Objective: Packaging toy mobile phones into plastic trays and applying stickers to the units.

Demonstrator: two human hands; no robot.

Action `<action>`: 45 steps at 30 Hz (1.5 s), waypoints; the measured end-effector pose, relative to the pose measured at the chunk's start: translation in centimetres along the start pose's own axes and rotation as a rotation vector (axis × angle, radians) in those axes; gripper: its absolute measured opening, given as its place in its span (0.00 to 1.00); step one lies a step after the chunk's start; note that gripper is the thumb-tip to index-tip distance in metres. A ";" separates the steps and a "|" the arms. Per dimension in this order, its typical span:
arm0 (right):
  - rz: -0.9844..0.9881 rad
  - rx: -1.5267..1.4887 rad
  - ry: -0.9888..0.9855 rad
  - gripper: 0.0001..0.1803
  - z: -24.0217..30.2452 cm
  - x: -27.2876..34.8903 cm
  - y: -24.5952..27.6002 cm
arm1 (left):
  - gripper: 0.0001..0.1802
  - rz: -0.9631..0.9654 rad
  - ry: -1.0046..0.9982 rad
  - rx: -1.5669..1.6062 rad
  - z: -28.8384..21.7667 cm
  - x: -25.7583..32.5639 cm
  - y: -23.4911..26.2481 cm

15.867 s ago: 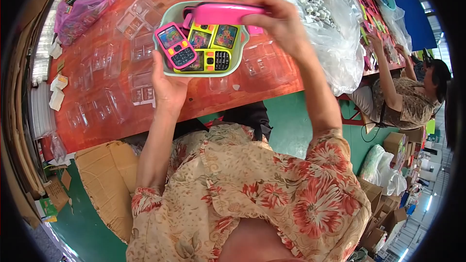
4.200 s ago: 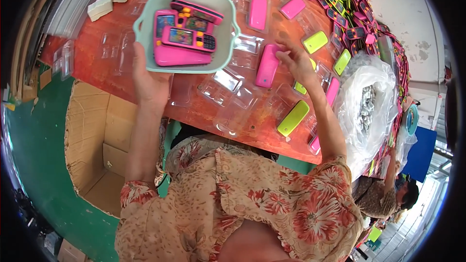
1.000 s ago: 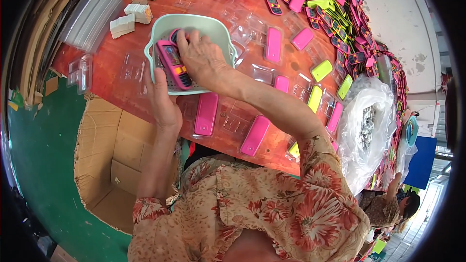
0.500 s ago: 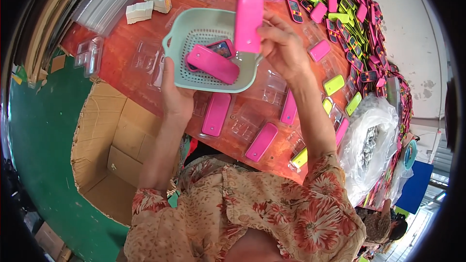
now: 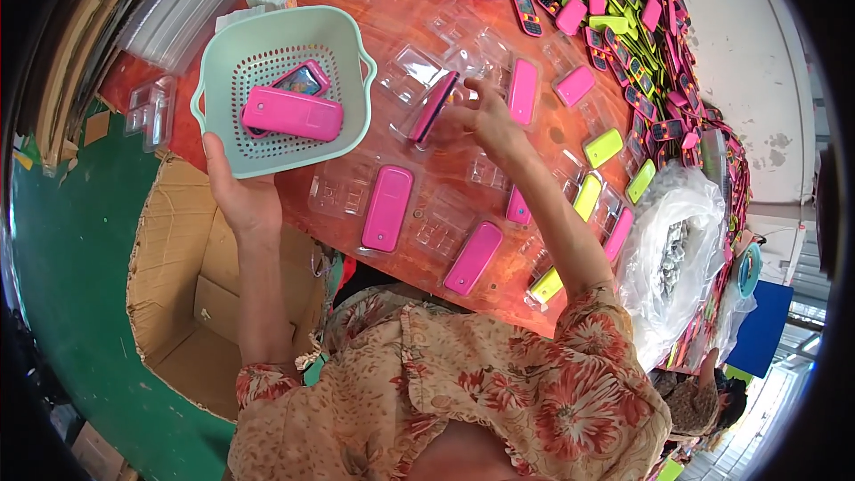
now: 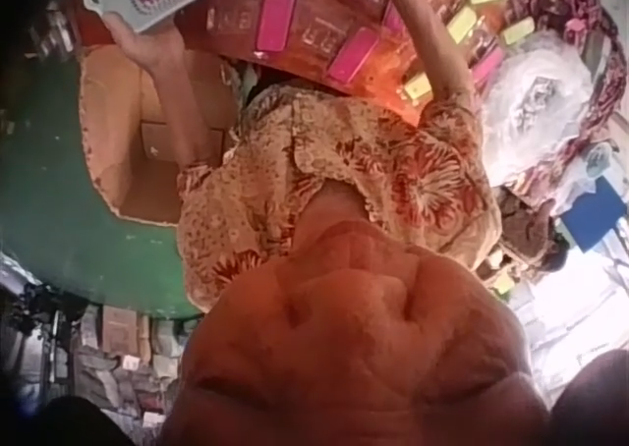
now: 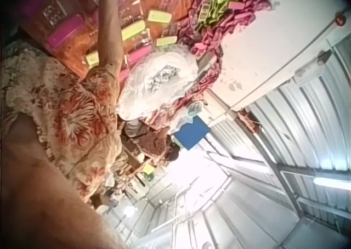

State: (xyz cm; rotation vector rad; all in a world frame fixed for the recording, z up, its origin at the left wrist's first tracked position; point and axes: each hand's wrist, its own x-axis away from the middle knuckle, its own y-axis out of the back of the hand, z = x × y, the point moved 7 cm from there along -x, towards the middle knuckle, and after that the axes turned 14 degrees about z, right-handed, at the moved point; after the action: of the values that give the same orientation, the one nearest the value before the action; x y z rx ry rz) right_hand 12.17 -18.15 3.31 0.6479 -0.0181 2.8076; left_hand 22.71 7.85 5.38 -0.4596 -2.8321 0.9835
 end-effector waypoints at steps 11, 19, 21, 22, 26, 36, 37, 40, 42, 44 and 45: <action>0.047 1.528 0.697 0.28 4.6 0.4 -4.9 | 0.27 0.026 0.037 0.022 0.7 0.0 -0.8; 0.233 1.473 0.730 0.27 2.8 -1.6 -3.4 | 0.26 0.009 0.023 0.027 -0.3 0.3 -0.1; 0.230 1.530 0.727 0.25 2.6 -1.5 -3.1 | 0.27 -0.003 0.007 0.041 -0.7 0.5 0.2; 0.217 1.592 0.720 0.22 2.5 -1.5 -3.0 | 0.27 -0.014 0.004 0.036 -0.8 0.5 0.4; 0.228 1.608 0.629 0.17 2.3 -2.0 -2.5 | 0.27 -0.044 0.006 0.028 -1.0 0.6 0.4; 0.282 1.506 0.717 0.14 2.4 -1.9 -2.3 | 0.26 -0.044 0.036 0.001 0.0 1.0 0.7; 0.267 1.538 0.727 0.15 2.5 -1.9 -2.5 | 0.26 -0.035 0.039 0.005 0.1 0.9 0.7; 0.216 1.557 0.774 0.12 3.0 -1.6 -2.8 | 0.26 -0.044 0.052 -0.001 0.0 1.1 0.7; 0.252 1.605 0.715 0.09 2.9 -2.0 -2.9 | 0.26 -0.037 0.062 0.006 -0.1 1.1 0.6; 0.225 1.580 0.762 0.07 3.0 -1.3 -2.9 | 0.26 -0.043 0.058 0.009 -0.1 1.1 0.7; 0.190 1.618 0.789 0.06 3.3 -0.9 -2.9 | 0.26 -0.053 0.055 0.008 0.0 1.1 0.7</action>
State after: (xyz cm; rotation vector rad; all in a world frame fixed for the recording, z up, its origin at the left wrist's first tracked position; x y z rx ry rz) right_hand 15.16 -15.77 5.78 -0.3590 2.4496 2.4044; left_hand 21.83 8.72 4.99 -0.4019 -2.7755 0.9575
